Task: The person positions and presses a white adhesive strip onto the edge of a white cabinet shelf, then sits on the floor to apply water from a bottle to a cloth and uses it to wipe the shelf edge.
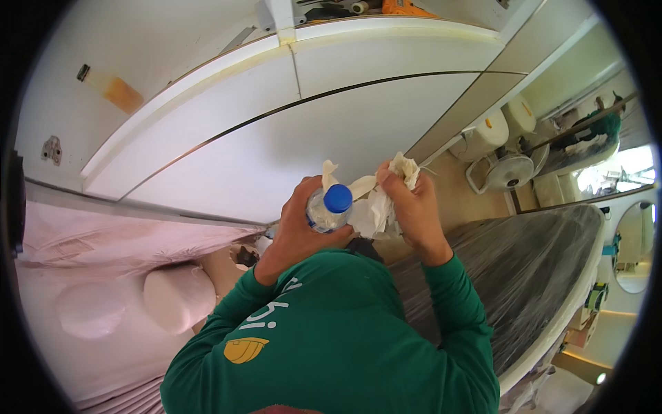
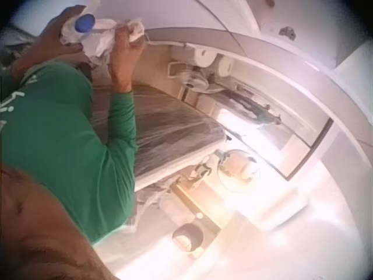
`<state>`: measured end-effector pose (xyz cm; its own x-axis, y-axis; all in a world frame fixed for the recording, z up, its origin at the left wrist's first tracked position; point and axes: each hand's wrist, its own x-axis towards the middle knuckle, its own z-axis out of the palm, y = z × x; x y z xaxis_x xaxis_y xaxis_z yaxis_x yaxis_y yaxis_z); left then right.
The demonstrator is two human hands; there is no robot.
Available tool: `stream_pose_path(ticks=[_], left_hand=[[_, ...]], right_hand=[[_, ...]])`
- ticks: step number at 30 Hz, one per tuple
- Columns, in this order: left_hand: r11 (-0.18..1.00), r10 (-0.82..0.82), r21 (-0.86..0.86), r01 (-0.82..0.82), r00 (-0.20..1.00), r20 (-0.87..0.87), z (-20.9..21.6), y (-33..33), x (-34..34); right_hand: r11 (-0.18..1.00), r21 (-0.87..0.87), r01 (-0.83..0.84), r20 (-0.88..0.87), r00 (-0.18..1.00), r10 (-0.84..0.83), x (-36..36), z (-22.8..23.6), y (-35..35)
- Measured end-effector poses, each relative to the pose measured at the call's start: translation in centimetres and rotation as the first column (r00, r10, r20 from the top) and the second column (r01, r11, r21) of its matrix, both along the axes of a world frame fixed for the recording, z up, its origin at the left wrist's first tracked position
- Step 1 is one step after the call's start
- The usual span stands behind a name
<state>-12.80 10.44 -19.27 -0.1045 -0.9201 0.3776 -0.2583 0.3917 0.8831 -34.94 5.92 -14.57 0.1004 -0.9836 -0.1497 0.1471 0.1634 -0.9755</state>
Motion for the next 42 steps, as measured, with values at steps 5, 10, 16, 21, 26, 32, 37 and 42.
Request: stream_pose_path(ticks=[5, 10, 16, 21, 26, 32, 37, 42], left_hand=[[1.0, -0.029, -0.004, 0.029, 1.0, -0.004, 0.3, 0.7, 0.1], [0.983, -0.168, -0.058, 0.176, 0.977, 0.13, 6.2, 2.2, 0.7], [0.925, -0.194, -0.347, 0.152, 0.977, -0.088, 8.4, 4.4, 1.3], [0.875, -0.176, -0.458, 0.155, 0.984, -0.004, 10.6, 3.6, 2.1], [0.871, -0.098, -0.486, 0.073, 0.995, -0.027, 11.0, 4.1, 1.7], [0.85, -0.026, -0.526, 0.004, 0.999, -0.034, 9.6, 4.6, 1.5], [0.999, 0.037, -0.036, -0.031, 0.986, 0.165, 9.9, 7.0, 3.4], [0.957, 0.034, 0.257, -0.137, 0.928, 0.372, 5.7, 5.6, 3.4]], right_hand=[[0.987, 0.156, -0.034, 0.113, 0.993, 0.017, -1.2, -1.7, 0.7], [0.965, 0.073, -0.254, 0.473, 0.86, 0.191, -2.9, -3.6, 1.1], [0.966, 0.154, -0.206, 0.631, 0.773, 0.064, -3.4, -2.3, 0.6], [0.929, 0.314, -0.198, 0.55, 0.835, -0.007, -4.3, -6.7, -0.4], [0.808, 0.452, -0.378, 0.503, 0.856, 0.119, -1.8, -8.2, 0.7], [0.67, 0.49, -0.558, 0.498, 0.81, 0.31, 0.3, -6.4, 3.0], [0.715, 0.482, -0.506, 0.382, 0.856, 0.349, 0.2, -5.6, 4.0], [0.897, 0.297, -0.327, 0.2, 0.94, 0.276, -0.5, -7.9, 1.5]])
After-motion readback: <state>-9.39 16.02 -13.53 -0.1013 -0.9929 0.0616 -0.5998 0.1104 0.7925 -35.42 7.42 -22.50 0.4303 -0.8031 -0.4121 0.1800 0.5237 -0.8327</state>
